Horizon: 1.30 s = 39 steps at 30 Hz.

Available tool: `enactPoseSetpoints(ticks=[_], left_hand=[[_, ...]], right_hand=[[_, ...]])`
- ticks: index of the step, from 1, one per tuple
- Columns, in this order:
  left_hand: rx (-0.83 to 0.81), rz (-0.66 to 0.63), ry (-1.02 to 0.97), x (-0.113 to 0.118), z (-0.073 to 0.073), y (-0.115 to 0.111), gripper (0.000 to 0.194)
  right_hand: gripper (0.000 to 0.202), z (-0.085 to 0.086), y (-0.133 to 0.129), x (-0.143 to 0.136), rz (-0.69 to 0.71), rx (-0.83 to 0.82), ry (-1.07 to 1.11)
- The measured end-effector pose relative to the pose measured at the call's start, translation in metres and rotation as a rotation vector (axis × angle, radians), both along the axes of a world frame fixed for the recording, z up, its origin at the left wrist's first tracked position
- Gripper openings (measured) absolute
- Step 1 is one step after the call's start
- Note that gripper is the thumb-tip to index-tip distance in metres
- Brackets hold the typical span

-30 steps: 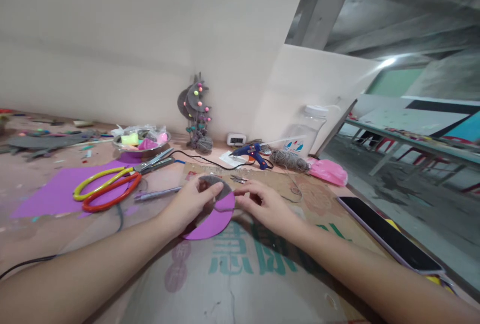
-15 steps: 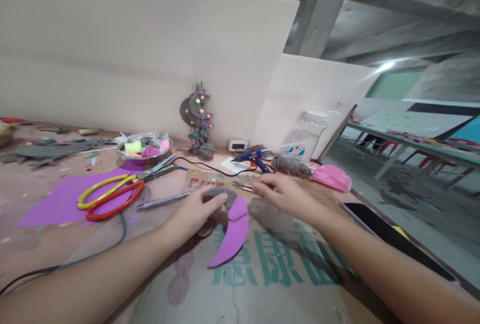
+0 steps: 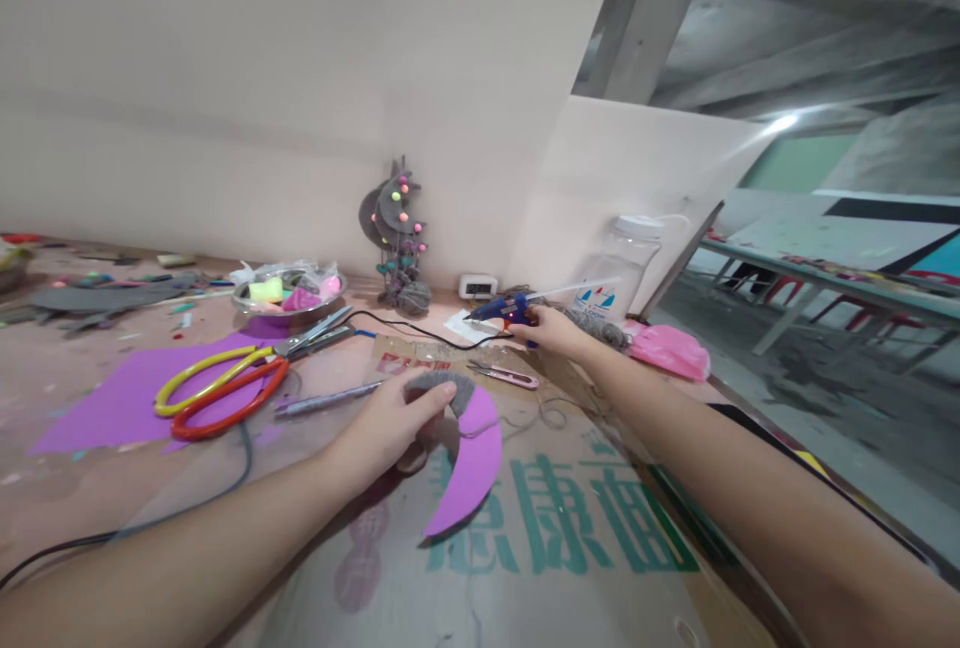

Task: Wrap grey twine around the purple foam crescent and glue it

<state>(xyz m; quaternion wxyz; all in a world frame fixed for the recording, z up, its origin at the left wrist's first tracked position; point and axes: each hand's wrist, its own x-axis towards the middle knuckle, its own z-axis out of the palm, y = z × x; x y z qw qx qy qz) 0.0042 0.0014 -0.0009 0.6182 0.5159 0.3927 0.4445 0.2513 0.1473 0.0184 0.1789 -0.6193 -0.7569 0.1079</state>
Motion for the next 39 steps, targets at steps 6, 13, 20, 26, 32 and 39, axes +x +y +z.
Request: enactPoseSetpoints(ticks=[6, 13, 20, 26, 32, 39], left_hand=[[-0.028, -0.036, 0.047, -0.001, 0.0, 0.001, 0.029], [-0.019, -0.018, 0.028, -0.001, -0.001, 0.002, 0.028], [-0.008, -0.028, -0.015, -0.002, -0.002, 0.002, 0.027], [0.0, -0.027, -0.022, -0.003, -0.004, 0.001, 0.025], [-0.012, 0.012, 0.014, -0.002, -0.003, 0.001, 0.025], [0.01, 0.056, 0.088, -0.003, -0.004, 0.003, 0.022]], right_hand=[[0.031, -0.018, 0.011, -0.01, -0.119, 0.024, 0.042], [0.028, 0.001, 0.0, -0.004, -0.064, -0.045, 0.17], [0.032, 0.027, -0.071, 0.002, 0.044, 0.051, 0.265], [0.036, 0.023, -0.137, -0.004, 0.089, -0.019, 0.332], [0.029, 0.006, -0.166, -0.016, 0.228, -0.177, 0.421], [0.034, -0.002, -0.167, -0.017, 0.226, -0.128, 0.41]])
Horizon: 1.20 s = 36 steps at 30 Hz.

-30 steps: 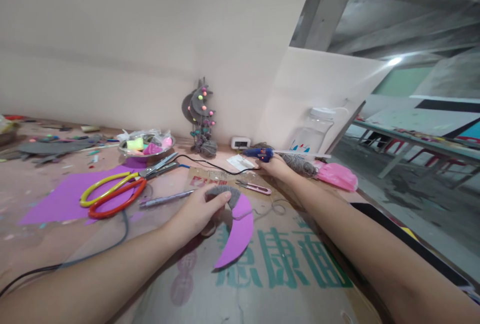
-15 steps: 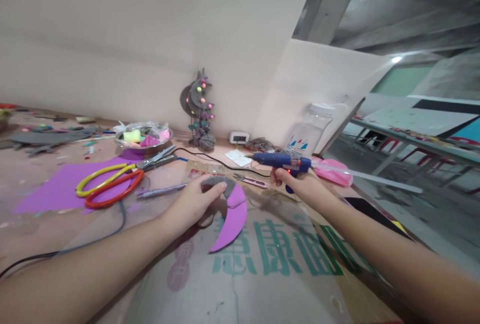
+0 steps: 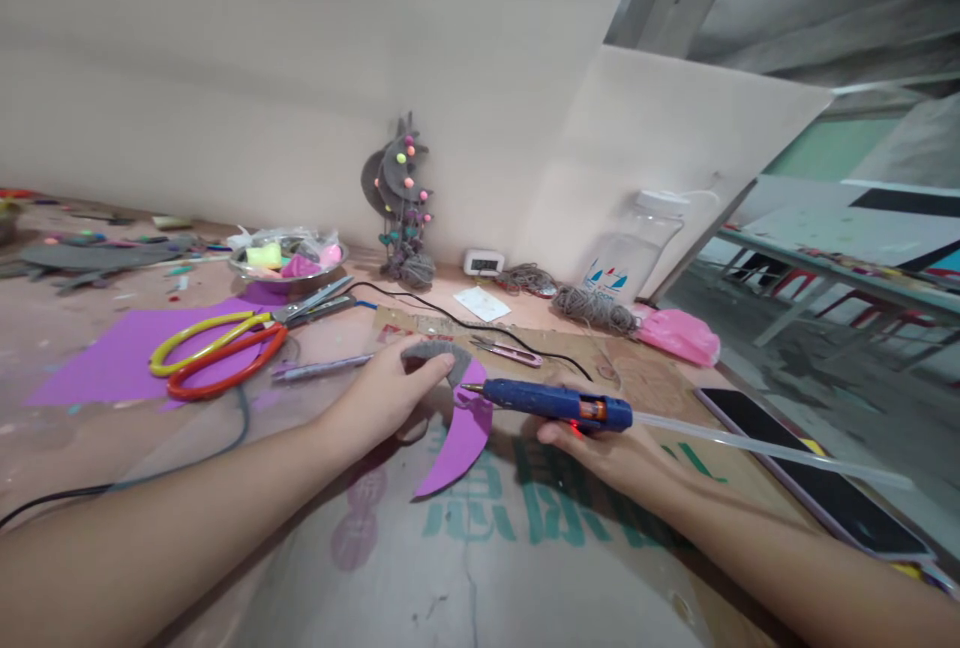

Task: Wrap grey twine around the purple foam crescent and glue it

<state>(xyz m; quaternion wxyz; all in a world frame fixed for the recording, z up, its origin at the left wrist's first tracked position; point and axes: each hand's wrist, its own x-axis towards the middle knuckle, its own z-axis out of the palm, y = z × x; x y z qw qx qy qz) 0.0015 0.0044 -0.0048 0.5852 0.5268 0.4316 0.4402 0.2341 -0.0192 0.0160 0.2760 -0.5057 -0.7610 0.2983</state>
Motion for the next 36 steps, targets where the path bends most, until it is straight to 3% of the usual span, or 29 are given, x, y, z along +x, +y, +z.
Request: enactPoseSetpoints(ticks=[15, 25, 36], left_hand=[[0.003, -0.029, -0.02, 0.0003, -0.0051, 0.0003, 0.02], [0.015, -0.036, -0.03, -0.0011, -0.0063, 0.0001, 0.022], [0.003, -0.045, -0.029, 0.0, -0.0065, 0.0001, 0.021]], right_hand=[[0.034, -0.0087, 0.001, -0.0022, -0.002, 0.004, -0.026], [0.036, -0.0043, -0.0012, -0.0091, -0.052, 0.038, -0.071], [0.035, -0.0044, -0.0008, -0.0028, 0.021, 0.107, -0.208]])
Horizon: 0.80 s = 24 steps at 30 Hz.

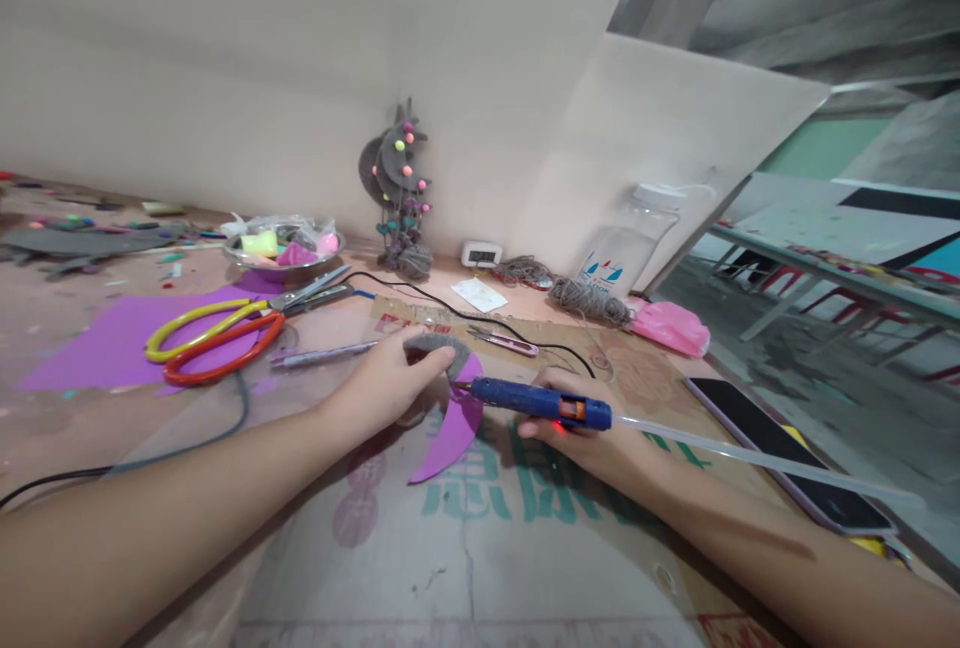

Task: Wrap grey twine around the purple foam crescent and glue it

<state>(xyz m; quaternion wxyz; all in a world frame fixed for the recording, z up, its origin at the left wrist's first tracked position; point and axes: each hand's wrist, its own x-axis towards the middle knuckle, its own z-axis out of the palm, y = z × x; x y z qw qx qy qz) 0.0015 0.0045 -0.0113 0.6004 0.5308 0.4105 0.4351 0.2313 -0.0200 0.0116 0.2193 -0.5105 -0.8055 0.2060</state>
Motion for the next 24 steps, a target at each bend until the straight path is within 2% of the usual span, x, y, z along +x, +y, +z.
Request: enactPoseSetpoints(ticks=[6, 12, 24], left_hand=[[0.031, 0.005, 0.029, -0.0013, 0.0008, -0.0006, 0.022], [0.029, 0.015, 0.063, -0.001, 0.0034, -0.0014, 0.019], [0.007, 0.011, 0.063, -0.0006, 0.0049, -0.001, 0.015]], right_hand=[[0.034, -0.0006, -0.0008, -0.0023, -0.022, 0.026, 0.024], [0.033, -0.0029, -0.0001, -0.0015, -0.062, -0.027, 0.069], [0.029, 0.0029, -0.0005, -0.0028, -0.061, -0.063, 0.154]])
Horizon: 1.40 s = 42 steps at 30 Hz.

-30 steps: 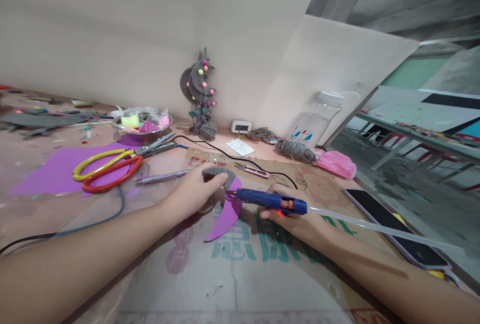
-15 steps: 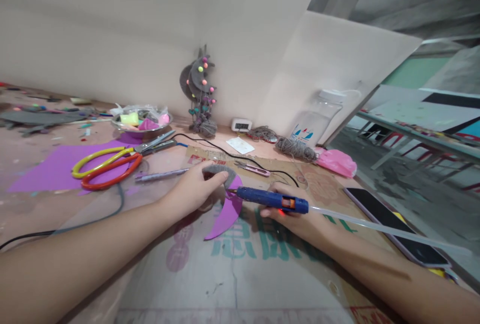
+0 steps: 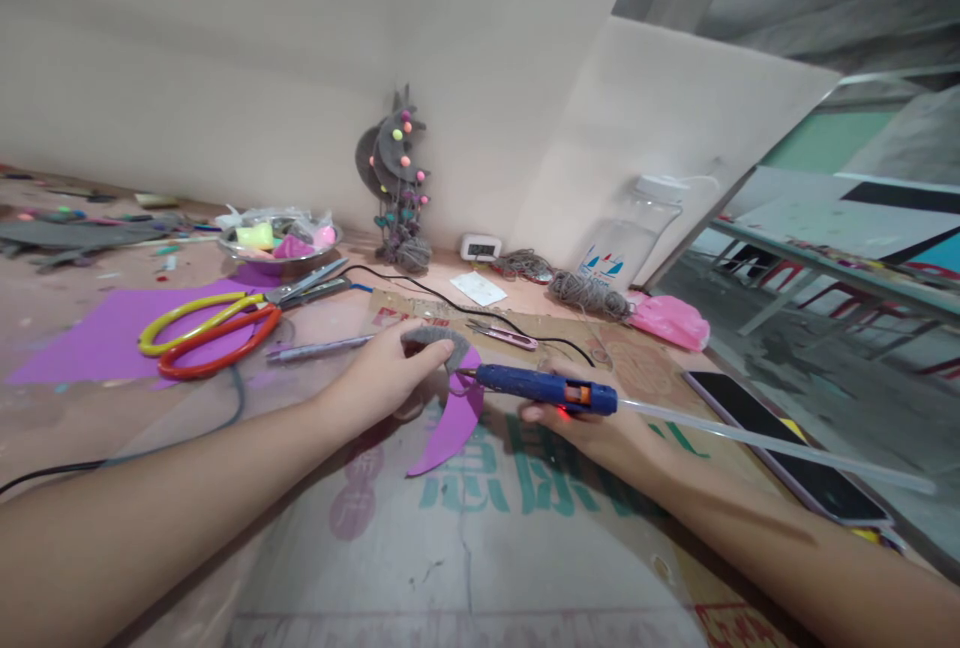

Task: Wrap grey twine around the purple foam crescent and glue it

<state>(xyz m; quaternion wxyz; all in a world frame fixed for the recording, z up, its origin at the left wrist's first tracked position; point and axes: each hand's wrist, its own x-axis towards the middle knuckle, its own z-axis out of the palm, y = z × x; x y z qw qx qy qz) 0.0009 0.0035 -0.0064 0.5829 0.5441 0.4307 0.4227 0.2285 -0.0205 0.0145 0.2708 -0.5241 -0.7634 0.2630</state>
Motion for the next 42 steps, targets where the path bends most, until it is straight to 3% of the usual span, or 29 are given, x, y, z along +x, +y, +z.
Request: enactPoseSetpoints(ticks=[11, 22, 32, 42], left_hand=[[0.01, -0.03, -0.028, -0.0018, -0.0033, 0.0012, 0.02], [-0.005, -0.034, -0.037, 0.0003, 0.0024, -0.0012, 0.02], [-0.001, -0.053, -0.013, -0.0009, 0.002, -0.0009, 0.02], [0.031, -0.029, 0.005, -0.0006, -0.0006, -0.0006, 0.022]], right_hand=[[0.027, 0.0015, 0.0001, 0.0003, -0.051, -0.042, 0.055], [0.023, 0.0037, 0.0006, 0.0024, -0.102, -0.037, 0.057], [0.023, -0.0018, 0.0067, 0.0078, -0.079, 0.021, 0.049], [0.025, 0.0044, 0.0049, 0.0011, -0.111, 0.002, 0.073]])
